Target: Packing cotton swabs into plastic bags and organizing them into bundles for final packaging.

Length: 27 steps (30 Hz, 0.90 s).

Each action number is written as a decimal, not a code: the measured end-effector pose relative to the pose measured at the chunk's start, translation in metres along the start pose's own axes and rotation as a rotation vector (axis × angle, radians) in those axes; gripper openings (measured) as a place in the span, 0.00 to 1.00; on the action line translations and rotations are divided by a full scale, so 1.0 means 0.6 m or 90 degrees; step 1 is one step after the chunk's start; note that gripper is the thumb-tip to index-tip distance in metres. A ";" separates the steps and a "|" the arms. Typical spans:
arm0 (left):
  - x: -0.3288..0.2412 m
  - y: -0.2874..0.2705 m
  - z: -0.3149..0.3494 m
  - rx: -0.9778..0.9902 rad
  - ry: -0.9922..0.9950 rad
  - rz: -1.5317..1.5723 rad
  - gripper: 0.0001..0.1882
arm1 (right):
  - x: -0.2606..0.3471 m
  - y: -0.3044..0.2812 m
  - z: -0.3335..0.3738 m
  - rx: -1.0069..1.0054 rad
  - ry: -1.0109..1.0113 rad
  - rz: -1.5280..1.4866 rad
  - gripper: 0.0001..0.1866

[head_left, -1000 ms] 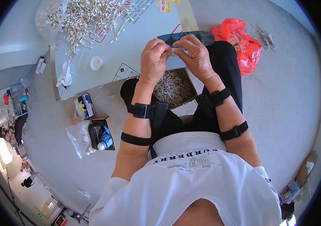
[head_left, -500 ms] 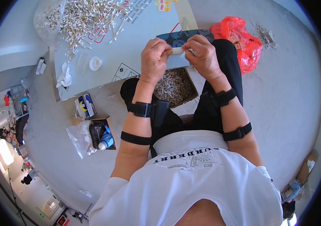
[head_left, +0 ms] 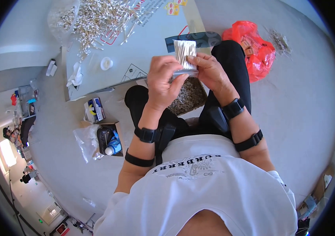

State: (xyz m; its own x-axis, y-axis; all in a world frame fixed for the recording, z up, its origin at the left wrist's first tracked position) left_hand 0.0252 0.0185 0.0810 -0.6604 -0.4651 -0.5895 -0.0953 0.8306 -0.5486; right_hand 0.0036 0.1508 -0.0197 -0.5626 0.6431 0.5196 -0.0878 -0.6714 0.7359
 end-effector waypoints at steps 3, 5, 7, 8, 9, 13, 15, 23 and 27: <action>-0.004 -0.040 0.008 -0.104 -0.145 0.119 0.17 | 0.021 0.040 0.037 0.082 -0.111 0.144 0.11; -0.030 -0.048 -0.017 -0.091 -0.194 0.178 0.20 | 0.036 0.067 0.068 0.134 -0.268 0.293 0.11; -0.048 -0.053 -0.020 -0.069 -0.167 0.171 0.23 | 0.036 0.082 0.087 0.141 -0.260 0.267 0.12; -0.063 -0.055 -0.022 -0.066 -0.134 0.186 0.24 | 0.042 0.093 0.098 0.155 -0.316 0.313 0.13; -0.079 -0.056 -0.024 -0.061 -0.101 0.203 0.24 | 0.049 0.103 0.111 0.166 -0.373 0.357 0.14; -0.139 -0.069 -0.024 -0.064 -0.042 0.187 0.18 | 0.057 0.127 0.153 0.197 -0.480 0.388 0.17; -0.161 -0.074 -0.028 -0.063 -0.015 0.175 0.18 | 0.058 0.128 0.163 0.213 -0.495 0.371 0.18; -0.196 -0.100 -0.030 -0.026 0.072 0.091 0.20 | 0.062 0.146 0.200 0.247 -0.506 0.363 0.19; -0.203 -0.107 -0.026 -0.017 0.098 0.059 0.20 | 0.061 0.152 0.209 0.251 -0.521 0.383 0.18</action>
Point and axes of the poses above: each hand's wrist, its own z-axis away from the middle knuckle, its own y-axis out of the palm, x = y × z, the point moved 5 cm from there along -z, towards the middle knuckle, and after that the axes turned 3 degrees about y, right-handed, at the moved point
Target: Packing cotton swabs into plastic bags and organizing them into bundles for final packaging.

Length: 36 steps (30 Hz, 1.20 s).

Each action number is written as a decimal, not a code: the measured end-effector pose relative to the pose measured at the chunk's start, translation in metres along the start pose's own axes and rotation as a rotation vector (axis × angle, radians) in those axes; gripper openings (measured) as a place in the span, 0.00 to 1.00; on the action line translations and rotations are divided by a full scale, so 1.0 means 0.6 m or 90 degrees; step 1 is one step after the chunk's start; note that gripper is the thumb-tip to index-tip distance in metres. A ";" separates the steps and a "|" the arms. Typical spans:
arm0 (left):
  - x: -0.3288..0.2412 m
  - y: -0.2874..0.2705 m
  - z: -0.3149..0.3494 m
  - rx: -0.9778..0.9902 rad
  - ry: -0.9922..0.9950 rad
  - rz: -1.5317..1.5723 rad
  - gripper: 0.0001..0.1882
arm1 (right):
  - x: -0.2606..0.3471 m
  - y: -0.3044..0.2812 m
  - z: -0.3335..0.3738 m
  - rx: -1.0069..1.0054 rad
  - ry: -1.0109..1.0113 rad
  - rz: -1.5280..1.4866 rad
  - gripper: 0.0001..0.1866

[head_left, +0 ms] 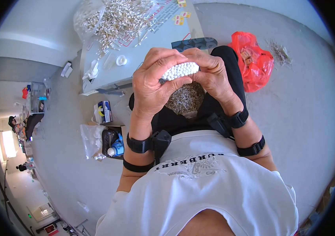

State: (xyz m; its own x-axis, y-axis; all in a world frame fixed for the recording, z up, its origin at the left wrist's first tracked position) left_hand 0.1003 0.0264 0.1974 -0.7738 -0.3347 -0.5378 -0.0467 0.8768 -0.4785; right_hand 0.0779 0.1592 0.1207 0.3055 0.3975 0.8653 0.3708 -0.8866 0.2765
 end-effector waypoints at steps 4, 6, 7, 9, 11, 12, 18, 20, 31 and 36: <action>-0.003 -0.005 0.002 0.002 0.043 0.004 0.19 | 0.015 0.007 0.001 0.011 -0.019 0.031 0.18; -0.005 -0.007 0.002 -0.003 0.054 0.010 0.19 | 0.019 0.009 0.001 0.013 -0.031 0.051 0.18; -0.007 -0.007 0.003 -0.005 0.062 0.014 0.19 | 0.020 0.009 0.003 0.014 -0.040 0.068 0.18; -0.009 -0.009 0.003 -0.002 0.075 0.014 0.19 | 0.022 0.009 0.006 0.005 -0.042 0.080 0.18; -0.011 -0.010 0.004 0.001 0.088 0.014 0.19 | 0.024 0.010 0.010 -0.003 -0.043 0.092 0.17; -0.012 -0.010 0.005 0.003 0.091 0.024 0.19 | 0.027 0.011 0.011 -0.004 -0.047 0.101 0.17; -0.014 -0.013 0.007 0.005 0.099 0.043 0.19 | 0.036 0.014 0.016 -0.002 -0.087 0.149 0.17; -0.014 -0.015 0.009 0.003 0.100 0.049 0.19 | 0.041 0.017 0.017 -0.004 -0.096 0.170 0.17; 0.007 -0.041 0.035 0.046 0.022 -0.013 0.26 | 0.006 0.028 0.017 -0.161 0.294 -0.190 0.24; 0.023 -0.025 0.050 0.037 0.036 -0.062 0.23 | 0.008 0.037 0.016 -0.117 0.310 -0.218 0.19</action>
Point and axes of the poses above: each hand's wrist, its own z-axis away from the middle knuckle, its own y-axis out of the palm, x = y × z, the point moved 5 cm from there along -z, towards the middle knuckle, and after that the axes turned 3 degrees about y, right-handed, at the moved point
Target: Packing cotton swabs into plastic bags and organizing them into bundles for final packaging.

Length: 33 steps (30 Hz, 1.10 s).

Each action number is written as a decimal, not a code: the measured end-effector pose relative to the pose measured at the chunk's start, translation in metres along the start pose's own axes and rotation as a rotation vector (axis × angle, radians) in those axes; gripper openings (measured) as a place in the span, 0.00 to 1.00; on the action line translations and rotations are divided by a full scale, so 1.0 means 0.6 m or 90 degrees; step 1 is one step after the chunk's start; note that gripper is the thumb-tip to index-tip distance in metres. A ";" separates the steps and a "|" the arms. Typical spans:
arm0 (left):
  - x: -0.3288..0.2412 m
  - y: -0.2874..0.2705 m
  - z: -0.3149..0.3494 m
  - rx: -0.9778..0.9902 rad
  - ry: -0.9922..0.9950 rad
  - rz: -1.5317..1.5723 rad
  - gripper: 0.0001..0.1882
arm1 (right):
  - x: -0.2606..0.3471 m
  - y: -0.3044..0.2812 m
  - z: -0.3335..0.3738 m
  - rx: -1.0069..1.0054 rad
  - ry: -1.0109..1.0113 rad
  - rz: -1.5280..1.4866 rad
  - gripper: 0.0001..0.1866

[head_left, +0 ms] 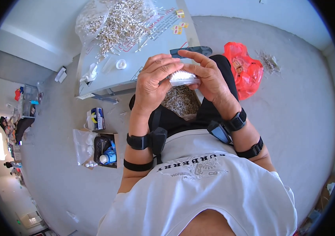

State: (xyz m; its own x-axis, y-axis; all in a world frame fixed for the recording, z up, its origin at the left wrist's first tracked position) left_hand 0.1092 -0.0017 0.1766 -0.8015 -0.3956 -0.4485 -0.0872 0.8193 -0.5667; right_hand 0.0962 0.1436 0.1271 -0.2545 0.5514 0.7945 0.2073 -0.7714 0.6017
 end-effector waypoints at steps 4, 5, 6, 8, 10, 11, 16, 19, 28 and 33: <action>0.009 0.005 0.010 -0.050 -0.053 0.084 0.19 | 0.009 -0.006 0.002 -0.005 0.002 0.175 0.16; 0.013 0.005 0.012 -0.059 -0.102 0.082 0.17 | 0.016 -0.010 0.003 -0.039 -0.040 0.272 0.17; 0.015 0.006 0.013 -0.066 -0.151 0.081 0.16 | 0.015 -0.011 0.004 -0.040 -0.039 0.272 0.17; 0.019 0.013 0.020 -0.067 -0.200 0.131 0.15 | 0.031 -0.012 0.010 -0.043 -0.178 0.227 0.20; 0.028 0.019 0.016 -0.067 -0.242 0.181 0.14 | 0.032 -0.014 0.011 0.003 -0.166 0.204 0.14; 0.028 0.021 0.011 -0.060 -0.224 0.176 0.14 | 0.030 -0.010 0.007 0.010 -0.234 0.238 0.11; 0.030 0.033 0.000 -0.071 -0.234 0.202 0.14 | 0.040 -0.020 0.004 -0.012 -0.295 0.289 0.08; 0.032 0.042 -0.002 -0.076 -0.190 0.231 0.14 | 0.032 -0.030 0.000 -0.034 -0.282 0.242 0.06; 0.052 0.055 0.005 -0.127 -0.227 0.285 0.13 | 0.029 -0.034 -0.012 -0.053 -0.300 0.176 0.01; 0.062 0.062 0.010 -0.170 -0.279 0.409 0.11 | 0.022 -0.034 -0.018 -0.070 -0.253 0.161 0.01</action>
Point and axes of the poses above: each hand's wrist, its own z-axis away from the middle knuckle, its own y-axis out of the palm, x = y × z, the point moved 5 cm from there along -z, towards the middle knuckle, and after that the axes turned 3 degrees about y, right-handed, at the moved point
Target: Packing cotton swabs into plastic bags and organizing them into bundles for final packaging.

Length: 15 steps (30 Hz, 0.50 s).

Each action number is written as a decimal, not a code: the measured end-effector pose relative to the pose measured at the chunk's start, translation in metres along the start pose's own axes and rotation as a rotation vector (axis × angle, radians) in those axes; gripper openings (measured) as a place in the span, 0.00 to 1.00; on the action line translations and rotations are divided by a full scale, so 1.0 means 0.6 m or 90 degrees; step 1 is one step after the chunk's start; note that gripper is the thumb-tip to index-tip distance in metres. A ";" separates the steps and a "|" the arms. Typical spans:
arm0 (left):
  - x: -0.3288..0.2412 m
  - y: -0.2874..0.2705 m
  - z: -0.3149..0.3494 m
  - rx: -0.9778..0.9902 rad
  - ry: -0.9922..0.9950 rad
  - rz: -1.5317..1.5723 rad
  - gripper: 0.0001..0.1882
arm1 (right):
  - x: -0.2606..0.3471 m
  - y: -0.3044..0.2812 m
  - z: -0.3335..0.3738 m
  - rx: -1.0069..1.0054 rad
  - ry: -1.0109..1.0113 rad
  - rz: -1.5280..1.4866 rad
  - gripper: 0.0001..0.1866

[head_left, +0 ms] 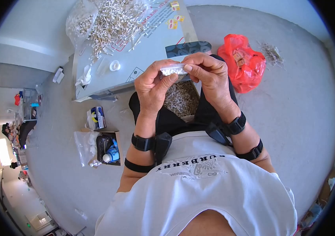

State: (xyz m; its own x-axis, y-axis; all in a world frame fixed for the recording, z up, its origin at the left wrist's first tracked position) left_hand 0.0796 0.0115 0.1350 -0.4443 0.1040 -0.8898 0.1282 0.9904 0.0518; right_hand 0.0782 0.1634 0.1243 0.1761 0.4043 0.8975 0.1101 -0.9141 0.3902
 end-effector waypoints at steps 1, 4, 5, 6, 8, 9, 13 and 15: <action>0.000 0.002 -0.002 0.001 -0.002 0.000 0.11 | -0.004 -0.002 0.000 -0.015 0.036 -0.017 0.02; 0.001 -0.002 -0.006 -0.034 0.011 0.046 0.09 | -0.009 -0.006 -0.001 -0.044 0.084 -0.005 0.02; 0.000 -0.009 -0.010 -0.020 0.059 -0.038 0.08 | -0.010 -0.007 -0.001 -0.045 0.085 -0.006 0.02; -0.005 -0.009 -0.013 -0.005 0.107 -0.120 0.07 | -0.012 -0.009 -0.001 -0.050 0.088 -0.002 0.03; -0.006 -0.009 -0.009 -0.017 0.094 -0.158 0.06 | -0.017 -0.012 -0.001 -0.057 0.093 0.002 0.03; -0.009 -0.009 -0.010 -0.029 0.083 -0.195 0.05 | -0.018 -0.014 -0.002 -0.060 0.090 0.005 0.03; -0.006 0.000 -0.014 -0.037 0.039 -0.171 0.03 | -0.022 -0.016 -0.005 -0.076 0.084 -0.022 0.03; 0.003 0.002 -0.016 -0.046 -0.005 -0.110 0.03 | -0.026 -0.018 -0.006 -0.083 0.093 -0.028 0.04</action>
State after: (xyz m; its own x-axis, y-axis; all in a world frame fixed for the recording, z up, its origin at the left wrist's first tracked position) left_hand 0.0706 0.0135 0.1376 -0.4479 -0.0692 -0.8914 -0.0135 0.9974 -0.0707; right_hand 0.0707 0.1669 0.1071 0.0291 0.4445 0.8953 -0.0140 -0.8954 0.4451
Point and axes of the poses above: each hand's wrist, its own z-axis away from the middle knuckle, its own y-axis out of the palm, x = y × z, the point moved 5 cm from there along -z, towards the middle knuckle, and after that the axes turned 3 degrees about y, right-handed, at the moved point
